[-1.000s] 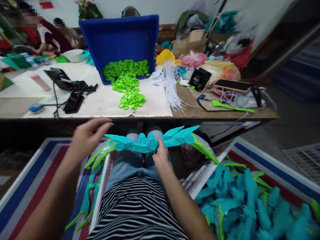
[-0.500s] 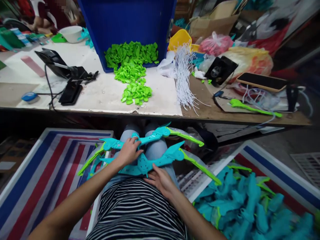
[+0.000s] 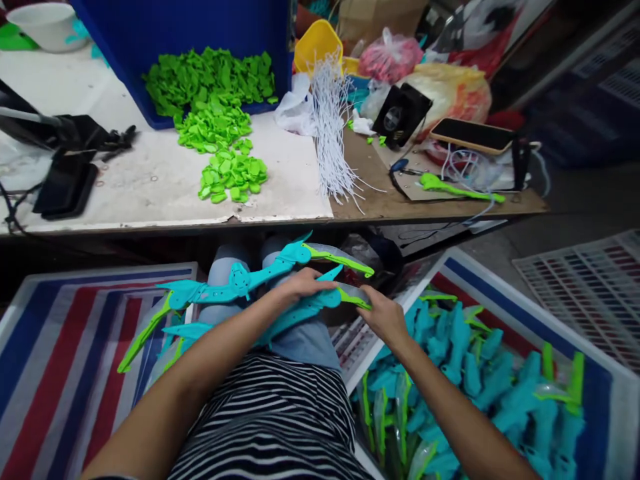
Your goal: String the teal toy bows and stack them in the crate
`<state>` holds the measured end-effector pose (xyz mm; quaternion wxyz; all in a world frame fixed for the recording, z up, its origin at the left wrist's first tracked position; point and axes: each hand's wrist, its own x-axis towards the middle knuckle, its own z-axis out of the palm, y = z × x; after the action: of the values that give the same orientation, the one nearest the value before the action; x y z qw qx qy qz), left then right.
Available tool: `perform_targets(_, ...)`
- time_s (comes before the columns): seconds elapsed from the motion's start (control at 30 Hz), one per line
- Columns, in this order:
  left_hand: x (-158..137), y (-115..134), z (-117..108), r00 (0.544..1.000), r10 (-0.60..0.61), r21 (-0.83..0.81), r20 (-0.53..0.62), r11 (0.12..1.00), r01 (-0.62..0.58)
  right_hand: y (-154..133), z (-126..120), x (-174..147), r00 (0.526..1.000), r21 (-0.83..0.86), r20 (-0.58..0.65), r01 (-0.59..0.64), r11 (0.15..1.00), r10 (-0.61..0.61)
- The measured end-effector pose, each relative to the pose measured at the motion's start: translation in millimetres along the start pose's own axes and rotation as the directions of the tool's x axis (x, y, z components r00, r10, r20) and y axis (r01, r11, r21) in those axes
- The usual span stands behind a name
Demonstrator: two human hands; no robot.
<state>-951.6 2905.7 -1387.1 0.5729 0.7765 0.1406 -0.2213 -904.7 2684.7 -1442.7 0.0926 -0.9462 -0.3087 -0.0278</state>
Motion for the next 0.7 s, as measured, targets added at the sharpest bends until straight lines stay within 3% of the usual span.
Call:
perform_targets(0.07, -2.3, -0.5, 6.7, 0.998, -0.035, -0.101, 0.054, 0.994, 0.040, 9.8, -4.7, -9.9, 0.996, -0.028, -0.056, 0.064, 0.998, -0.066)
perform_targets(0.17, -10.9, -6.5, 21.4, 0.997, -0.059, -0.105, -0.059, 0.993, 0.053, 22.3, -12.0, -20.1, 0.985, -0.053, -0.105, 0.130, 0.990, -0.135)
perform_targets(0.3, -15.5, -11.7, 33.6, 0.977, 0.081, 0.096, -0.196, 0.993, -0.063, 34.6, -15.9, -20.7, 0.968, -0.052, -0.146, 0.199, 0.979, -0.205)
perform_targets(0.43, -15.8, -9.9, 37.0, 0.977, 0.170, 0.341, -0.128, 0.933, -0.117, 41.5, -12.1, -21.6, 0.949, 0.001, -0.129, 0.291, 0.957, -0.288)
perform_targets(0.53, -23.0, -17.5, 41.9, 0.981, 0.181, 0.429, -0.074, 0.893, -0.132, 42.3, -4.7, -27.7, 0.983, -0.004, -0.015, 0.183, 0.983, -0.183)
perform_targets(0.6, -35.4, -32.1, 45.0, 0.962, 0.263, 0.488, -0.070, 0.851, -0.197, 44.7, -4.9, -29.4, 0.984, -0.050, 0.154, 0.101, 0.994, -0.092)
perform_targets(0.7, -62.2, -62.1, 43.4, 0.913, 0.404, 0.593, -0.055, 0.749, -0.296, 49.3, -24.1, -14.6, 0.881, -0.048, 0.460, 0.145, 0.988, -0.107)
